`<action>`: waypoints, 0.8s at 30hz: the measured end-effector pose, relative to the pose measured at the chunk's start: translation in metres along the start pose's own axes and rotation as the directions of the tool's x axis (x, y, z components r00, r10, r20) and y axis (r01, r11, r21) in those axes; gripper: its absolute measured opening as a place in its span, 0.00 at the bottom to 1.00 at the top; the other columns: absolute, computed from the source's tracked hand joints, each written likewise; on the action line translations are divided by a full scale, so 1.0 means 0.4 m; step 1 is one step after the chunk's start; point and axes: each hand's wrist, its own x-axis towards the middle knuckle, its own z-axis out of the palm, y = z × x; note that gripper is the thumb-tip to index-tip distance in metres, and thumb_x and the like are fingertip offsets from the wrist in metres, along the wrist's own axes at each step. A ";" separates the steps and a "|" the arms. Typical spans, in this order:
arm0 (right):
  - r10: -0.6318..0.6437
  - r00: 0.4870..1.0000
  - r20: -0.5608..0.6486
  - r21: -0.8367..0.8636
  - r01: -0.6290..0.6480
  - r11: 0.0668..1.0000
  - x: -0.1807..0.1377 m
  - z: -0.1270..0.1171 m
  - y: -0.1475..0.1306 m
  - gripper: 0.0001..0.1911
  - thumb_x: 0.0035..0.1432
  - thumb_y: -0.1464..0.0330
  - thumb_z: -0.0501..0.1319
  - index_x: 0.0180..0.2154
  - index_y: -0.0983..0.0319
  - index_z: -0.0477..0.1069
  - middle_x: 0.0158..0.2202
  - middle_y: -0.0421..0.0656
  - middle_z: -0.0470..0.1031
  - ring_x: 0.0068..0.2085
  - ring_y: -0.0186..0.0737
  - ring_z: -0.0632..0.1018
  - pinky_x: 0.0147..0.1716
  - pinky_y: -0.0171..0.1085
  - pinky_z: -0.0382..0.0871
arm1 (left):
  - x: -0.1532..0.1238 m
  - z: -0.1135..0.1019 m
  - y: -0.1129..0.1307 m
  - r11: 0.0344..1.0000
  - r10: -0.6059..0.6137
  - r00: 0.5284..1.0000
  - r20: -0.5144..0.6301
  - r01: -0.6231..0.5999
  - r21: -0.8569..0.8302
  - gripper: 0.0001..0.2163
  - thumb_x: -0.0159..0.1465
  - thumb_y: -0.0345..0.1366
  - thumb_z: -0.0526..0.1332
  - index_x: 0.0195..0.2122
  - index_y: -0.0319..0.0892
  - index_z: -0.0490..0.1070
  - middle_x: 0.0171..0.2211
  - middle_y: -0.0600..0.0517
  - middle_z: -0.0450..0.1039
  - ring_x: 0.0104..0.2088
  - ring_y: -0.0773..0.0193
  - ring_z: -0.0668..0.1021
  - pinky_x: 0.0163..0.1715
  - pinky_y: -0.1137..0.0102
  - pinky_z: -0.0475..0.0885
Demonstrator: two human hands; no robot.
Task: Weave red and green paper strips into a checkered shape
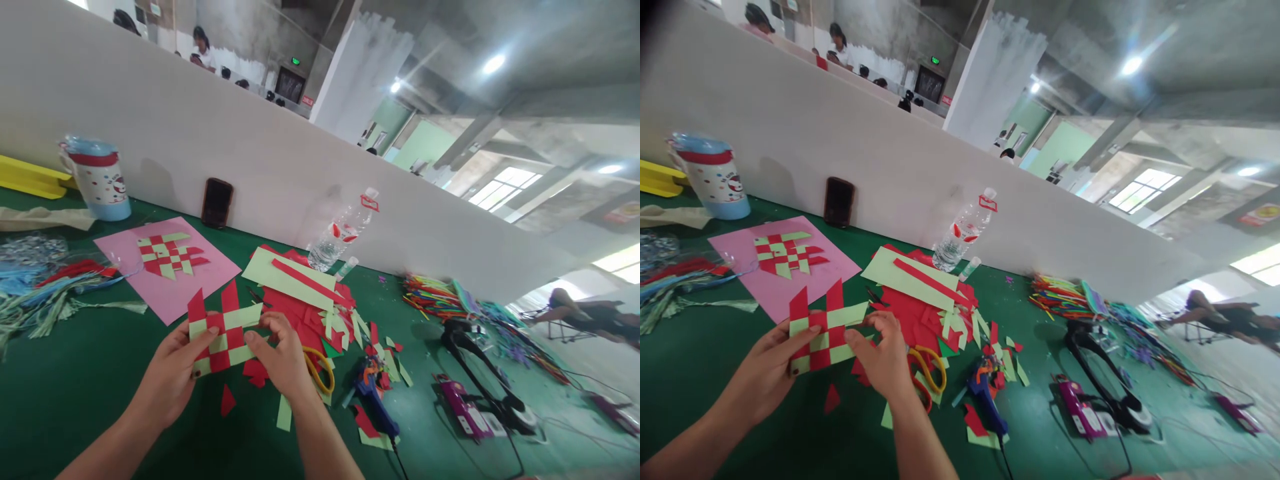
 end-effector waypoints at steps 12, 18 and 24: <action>0.060 0.997 0.057 0.275 -0.074 0.959 0.005 0.056 0.003 0.11 0.57 0.60 0.65 0.30 0.62 0.77 0.30 0.39 0.69 0.29 0.34 0.63 0.29 0.34 0.60 | 0.003 -0.015 0.008 1.000 0.006 0.997 0.083 -0.007 0.009 0.29 0.41 0.31 0.81 0.45 0.44 0.79 0.33 0.52 0.86 0.33 0.53 0.87 0.25 0.72 0.81; -0.016 0.998 0.068 0.158 0.005 0.987 0.002 0.053 -0.010 0.11 0.59 0.63 0.63 0.35 0.61 0.81 0.33 0.40 0.73 0.33 0.37 0.69 0.34 0.35 0.64 | 0.007 -0.007 0.011 0.997 0.000 1.000 0.009 -0.001 0.071 0.33 0.36 0.28 0.81 0.46 0.44 0.77 0.29 0.54 0.85 0.28 0.53 0.87 0.21 0.70 0.80; -0.035 0.998 0.055 0.104 0.029 0.994 0.000 0.049 -0.007 0.08 0.58 0.65 0.62 0.29 0.60 0.76 0.30 0.38 0.70 0.33 0.37 0.70 0.35 0.35 0.65 | 0.001 0.000 0.009 0.996 0.018 1.000 0.013 -0.019 0.089 0.33 0.39 0.27 0.80 0.48 0.45 0.76 0.29 0.55 0.85 0.25 0.56 0.86 0.21 0.70 0.81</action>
